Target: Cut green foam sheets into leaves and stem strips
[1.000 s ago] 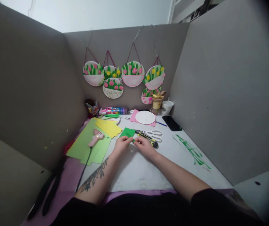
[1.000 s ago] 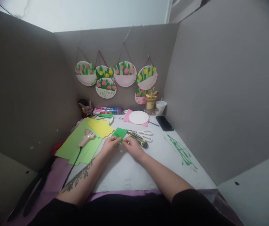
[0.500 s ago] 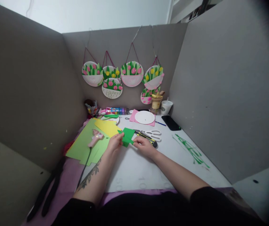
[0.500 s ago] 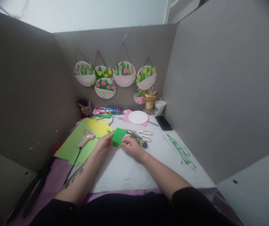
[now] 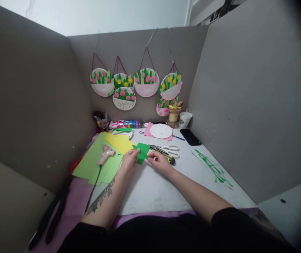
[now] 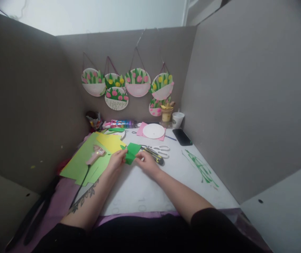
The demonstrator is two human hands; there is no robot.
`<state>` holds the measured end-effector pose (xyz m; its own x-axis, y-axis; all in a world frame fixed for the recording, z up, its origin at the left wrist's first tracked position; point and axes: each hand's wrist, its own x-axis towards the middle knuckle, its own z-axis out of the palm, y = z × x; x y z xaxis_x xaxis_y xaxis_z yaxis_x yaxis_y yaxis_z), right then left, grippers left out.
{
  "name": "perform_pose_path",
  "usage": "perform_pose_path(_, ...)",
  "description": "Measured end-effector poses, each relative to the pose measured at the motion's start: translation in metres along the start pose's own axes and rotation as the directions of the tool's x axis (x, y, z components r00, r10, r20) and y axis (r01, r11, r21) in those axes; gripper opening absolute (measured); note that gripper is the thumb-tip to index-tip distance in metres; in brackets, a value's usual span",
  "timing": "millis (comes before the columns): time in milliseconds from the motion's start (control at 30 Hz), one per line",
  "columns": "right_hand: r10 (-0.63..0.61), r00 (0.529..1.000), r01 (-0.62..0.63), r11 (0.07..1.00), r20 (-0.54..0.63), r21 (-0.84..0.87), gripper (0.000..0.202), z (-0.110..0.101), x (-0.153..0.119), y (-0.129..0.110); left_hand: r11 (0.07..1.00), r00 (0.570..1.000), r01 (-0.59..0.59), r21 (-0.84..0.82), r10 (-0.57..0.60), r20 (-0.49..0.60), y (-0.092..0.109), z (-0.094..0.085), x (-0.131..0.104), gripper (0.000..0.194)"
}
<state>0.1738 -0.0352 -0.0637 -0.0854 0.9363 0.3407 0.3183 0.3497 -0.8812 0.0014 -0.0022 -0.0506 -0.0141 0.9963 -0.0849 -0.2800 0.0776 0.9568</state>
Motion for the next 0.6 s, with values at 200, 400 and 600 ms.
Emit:
perform_pose_path(200, 0.031, 0.999, -0.030, 0.998, 0.029, -0.049, 0.017, 0.000, -0.002, -0.004, 0.992, 0.995, 0.065, -0.105, -0.072, -0.070, 0.007, -0.004, 0.006, 0.044)
perform_pose_path(400, 0.076, 0.997, -0.076, 0.997, 0.018, 0.010, 0.020, -0.005, -0.002, -0.008, 0.967, 0.985, 0.017, -0.256, -0.060, -0.161, 0.024, -0.018, 0.016, 0.042)
perform_pose_path(600, 0.096, 0.995, -0.094, 0.994, -0.024, 0.049, 0.024, -0.006, 0.000, -0.001, 0.994, 0.998, 0.044, -0.097, -0.041, 0.039, 0.013, 0.000, -0.003, 0.048)
